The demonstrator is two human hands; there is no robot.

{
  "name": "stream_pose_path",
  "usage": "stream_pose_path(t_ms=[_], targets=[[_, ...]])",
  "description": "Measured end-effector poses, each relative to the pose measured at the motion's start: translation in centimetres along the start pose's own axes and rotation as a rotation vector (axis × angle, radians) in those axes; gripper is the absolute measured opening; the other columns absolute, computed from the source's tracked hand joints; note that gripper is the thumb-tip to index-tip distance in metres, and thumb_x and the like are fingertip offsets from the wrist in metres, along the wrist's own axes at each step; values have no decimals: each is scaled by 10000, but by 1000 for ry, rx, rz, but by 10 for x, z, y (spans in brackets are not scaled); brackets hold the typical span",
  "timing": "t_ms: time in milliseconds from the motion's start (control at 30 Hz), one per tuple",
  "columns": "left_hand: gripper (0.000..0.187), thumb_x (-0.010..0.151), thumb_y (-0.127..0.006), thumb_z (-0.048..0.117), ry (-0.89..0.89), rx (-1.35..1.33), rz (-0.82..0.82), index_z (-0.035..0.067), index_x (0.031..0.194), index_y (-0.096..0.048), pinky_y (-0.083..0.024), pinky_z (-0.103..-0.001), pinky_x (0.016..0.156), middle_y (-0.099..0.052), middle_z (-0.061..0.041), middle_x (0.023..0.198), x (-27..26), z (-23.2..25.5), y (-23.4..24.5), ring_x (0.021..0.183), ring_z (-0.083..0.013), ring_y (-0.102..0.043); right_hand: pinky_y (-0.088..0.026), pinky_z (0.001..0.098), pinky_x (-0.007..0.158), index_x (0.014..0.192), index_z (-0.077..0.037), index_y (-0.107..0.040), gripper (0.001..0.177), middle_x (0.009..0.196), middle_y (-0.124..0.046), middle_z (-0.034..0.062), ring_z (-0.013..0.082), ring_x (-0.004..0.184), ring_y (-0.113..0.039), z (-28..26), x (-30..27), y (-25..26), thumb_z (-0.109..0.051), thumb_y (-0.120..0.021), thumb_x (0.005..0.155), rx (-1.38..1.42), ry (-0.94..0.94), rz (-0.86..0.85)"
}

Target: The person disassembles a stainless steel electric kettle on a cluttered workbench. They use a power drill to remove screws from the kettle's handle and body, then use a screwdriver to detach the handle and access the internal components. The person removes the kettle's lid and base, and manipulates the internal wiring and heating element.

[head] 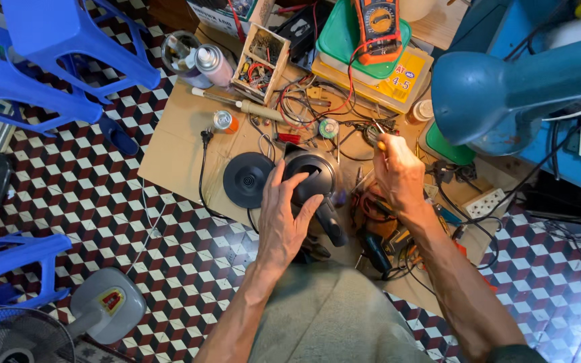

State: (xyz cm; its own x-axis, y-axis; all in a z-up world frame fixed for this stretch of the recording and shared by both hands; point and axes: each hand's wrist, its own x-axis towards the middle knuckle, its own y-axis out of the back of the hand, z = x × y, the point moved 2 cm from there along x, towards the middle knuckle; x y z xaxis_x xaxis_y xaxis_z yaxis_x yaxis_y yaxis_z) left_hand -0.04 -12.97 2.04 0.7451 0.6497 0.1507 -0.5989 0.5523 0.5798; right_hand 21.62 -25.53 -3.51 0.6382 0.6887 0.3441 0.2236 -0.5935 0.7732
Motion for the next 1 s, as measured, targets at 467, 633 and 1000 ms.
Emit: stream_pose_path(t_ms=[467,633,1000], targets=[[474,983,-708,401,-52,30,68,131,1353,-586,-365,-502,1179,-401,-272,1576,-4,-17,-11,1456,-433,-416,-582,308,815,1368,-101,-447,533,1068,-666,102,183,932,-654,-70,-144,101,-59,-668,884,1561,-922,95],[428,1000,-697,401,-76,25,84,142,1325,-593,-385,-499,1184,-396,-255,1597,-3,-21,-18,1468,-420,-423,-371,221,510,1411,-5,-502,503,888,-590,78,79,587,-456,-70,-132,86,-210,-646,975,1286,-966,-86],[447,993,-693,406,-58,-1,67,150,1347,-598,-387,-522,1173,-367,-250,1596,-4,-24,-19,1472,-431,-391,-273,235,402,1249,-75,-649,415,680,-530,1,61,474,-367,-101,-124,106,-383,-508,1010,731,-945,-250]])
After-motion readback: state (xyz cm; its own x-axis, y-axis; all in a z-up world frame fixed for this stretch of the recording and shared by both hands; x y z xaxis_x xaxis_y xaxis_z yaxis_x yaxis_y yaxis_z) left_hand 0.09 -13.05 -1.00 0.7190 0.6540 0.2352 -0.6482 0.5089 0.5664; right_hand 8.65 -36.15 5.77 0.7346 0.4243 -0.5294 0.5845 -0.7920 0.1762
